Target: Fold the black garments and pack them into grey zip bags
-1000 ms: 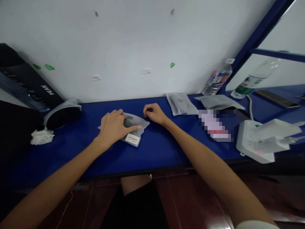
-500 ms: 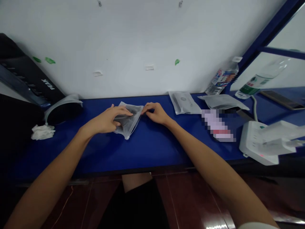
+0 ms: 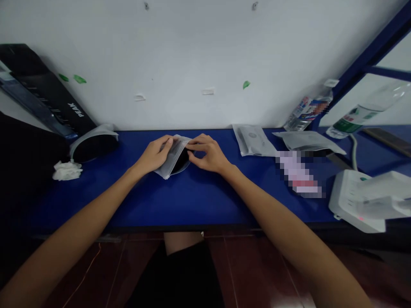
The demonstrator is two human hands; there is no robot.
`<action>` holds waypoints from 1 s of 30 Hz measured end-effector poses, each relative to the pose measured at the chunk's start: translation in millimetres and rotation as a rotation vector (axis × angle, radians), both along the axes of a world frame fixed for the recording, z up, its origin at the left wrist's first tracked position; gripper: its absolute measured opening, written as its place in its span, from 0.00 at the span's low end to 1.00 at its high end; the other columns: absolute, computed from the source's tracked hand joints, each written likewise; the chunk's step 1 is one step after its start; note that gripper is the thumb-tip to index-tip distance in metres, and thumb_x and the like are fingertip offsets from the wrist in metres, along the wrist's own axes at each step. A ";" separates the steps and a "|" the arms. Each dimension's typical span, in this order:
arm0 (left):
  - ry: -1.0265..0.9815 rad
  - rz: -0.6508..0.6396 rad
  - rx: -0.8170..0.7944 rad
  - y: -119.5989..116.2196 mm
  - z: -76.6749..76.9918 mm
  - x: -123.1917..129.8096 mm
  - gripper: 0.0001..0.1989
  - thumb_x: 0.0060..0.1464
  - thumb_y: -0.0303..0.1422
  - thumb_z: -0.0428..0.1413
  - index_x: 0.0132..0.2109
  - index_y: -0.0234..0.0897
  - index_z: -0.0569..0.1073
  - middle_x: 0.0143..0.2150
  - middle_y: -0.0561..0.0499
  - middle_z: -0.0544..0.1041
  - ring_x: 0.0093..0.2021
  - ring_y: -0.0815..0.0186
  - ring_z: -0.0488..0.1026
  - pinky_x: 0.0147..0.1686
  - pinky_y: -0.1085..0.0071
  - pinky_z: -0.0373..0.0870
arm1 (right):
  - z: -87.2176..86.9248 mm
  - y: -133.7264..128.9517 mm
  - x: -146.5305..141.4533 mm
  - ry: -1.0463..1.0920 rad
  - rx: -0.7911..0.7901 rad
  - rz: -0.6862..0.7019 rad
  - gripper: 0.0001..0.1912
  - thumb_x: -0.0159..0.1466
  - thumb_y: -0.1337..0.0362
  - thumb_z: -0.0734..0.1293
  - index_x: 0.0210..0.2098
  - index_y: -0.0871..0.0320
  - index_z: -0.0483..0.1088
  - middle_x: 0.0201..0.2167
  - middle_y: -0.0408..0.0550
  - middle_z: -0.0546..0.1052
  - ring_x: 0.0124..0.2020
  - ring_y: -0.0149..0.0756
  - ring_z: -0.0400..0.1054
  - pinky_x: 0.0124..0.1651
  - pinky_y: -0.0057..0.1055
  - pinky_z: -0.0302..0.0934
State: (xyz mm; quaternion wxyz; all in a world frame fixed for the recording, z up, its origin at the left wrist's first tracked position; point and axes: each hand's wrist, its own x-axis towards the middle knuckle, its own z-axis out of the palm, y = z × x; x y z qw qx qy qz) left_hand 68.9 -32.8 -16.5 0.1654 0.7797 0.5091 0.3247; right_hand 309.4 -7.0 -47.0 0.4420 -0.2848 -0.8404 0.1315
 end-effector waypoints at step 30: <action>0.202 -0.039 0.007 -12.7 -14.8 24.5 0.32 0.80 0.46 0.32 0.78 0.43 0.64 0.81 0.50 0.61 0.83 0.56 0.52 0.80 0.50 0.50 | -8.5 -19.1 -26.7 -0.550 0.146 0.118 0.29 0.69 0.48 0.67 0.62 0.62 0.76 0.64 0.64 0.78 0.67 0.64 0.68 0.72 0.63 0.58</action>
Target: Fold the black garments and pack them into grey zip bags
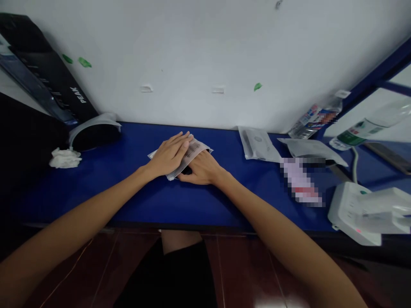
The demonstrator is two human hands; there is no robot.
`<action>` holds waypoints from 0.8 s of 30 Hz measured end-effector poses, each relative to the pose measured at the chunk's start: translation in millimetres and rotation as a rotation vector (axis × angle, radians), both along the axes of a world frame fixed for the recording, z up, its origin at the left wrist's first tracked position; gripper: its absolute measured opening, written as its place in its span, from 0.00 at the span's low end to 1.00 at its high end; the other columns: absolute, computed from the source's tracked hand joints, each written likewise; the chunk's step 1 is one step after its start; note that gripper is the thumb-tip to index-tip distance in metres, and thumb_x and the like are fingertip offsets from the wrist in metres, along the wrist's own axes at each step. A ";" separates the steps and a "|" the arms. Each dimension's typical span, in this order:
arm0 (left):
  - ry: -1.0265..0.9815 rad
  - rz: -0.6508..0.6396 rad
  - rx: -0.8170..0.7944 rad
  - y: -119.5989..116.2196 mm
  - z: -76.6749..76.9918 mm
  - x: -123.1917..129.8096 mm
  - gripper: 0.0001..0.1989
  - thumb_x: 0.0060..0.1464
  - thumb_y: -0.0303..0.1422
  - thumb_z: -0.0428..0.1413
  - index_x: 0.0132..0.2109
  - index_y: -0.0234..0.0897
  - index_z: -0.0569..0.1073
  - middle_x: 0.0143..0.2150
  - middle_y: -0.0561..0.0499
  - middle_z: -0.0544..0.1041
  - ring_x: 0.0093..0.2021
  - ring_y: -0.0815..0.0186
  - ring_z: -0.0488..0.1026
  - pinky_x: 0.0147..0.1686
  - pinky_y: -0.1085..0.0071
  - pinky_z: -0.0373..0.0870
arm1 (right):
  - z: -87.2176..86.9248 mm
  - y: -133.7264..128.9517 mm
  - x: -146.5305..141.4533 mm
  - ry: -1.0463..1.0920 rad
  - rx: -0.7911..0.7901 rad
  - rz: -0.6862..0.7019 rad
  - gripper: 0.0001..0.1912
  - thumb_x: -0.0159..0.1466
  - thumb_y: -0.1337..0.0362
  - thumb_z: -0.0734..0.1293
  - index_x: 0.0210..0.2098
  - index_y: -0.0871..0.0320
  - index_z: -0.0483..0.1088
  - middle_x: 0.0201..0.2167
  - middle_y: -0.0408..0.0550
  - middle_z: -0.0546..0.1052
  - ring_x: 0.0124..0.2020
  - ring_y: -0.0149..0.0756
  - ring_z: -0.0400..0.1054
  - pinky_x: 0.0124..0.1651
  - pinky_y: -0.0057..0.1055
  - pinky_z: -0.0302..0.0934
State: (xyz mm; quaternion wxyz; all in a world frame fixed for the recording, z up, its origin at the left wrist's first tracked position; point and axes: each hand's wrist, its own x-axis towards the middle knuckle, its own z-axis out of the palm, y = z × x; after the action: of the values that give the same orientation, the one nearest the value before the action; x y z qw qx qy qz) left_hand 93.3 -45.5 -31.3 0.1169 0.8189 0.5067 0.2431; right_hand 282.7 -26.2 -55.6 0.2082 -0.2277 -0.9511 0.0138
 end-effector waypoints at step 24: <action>0.098 -0.194 -0.279 22.0 -2.4 -20.3 0.37 0.77 0.53 0.25 0.83 0.49 0.51 0.85 0.56 0.48 0.85 0.60 0.42 0.82 0.50 0.37 | 14.3 -33.0 26.2 -0.130 -0.137 -0.057 0.34 0.78 0.45 0.59 0.77 0.53 0.63 0.75 0.59 0.67 0.76 0.64 0.57 0.75 0.70 0.52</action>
State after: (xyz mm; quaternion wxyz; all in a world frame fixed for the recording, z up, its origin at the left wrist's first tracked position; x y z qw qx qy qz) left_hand 73.0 -23.5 -33.8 0.2272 0.8507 0.4591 0.1176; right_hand 308.9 -59.2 -41.3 0.1304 -0.2689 -0.9525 0.0582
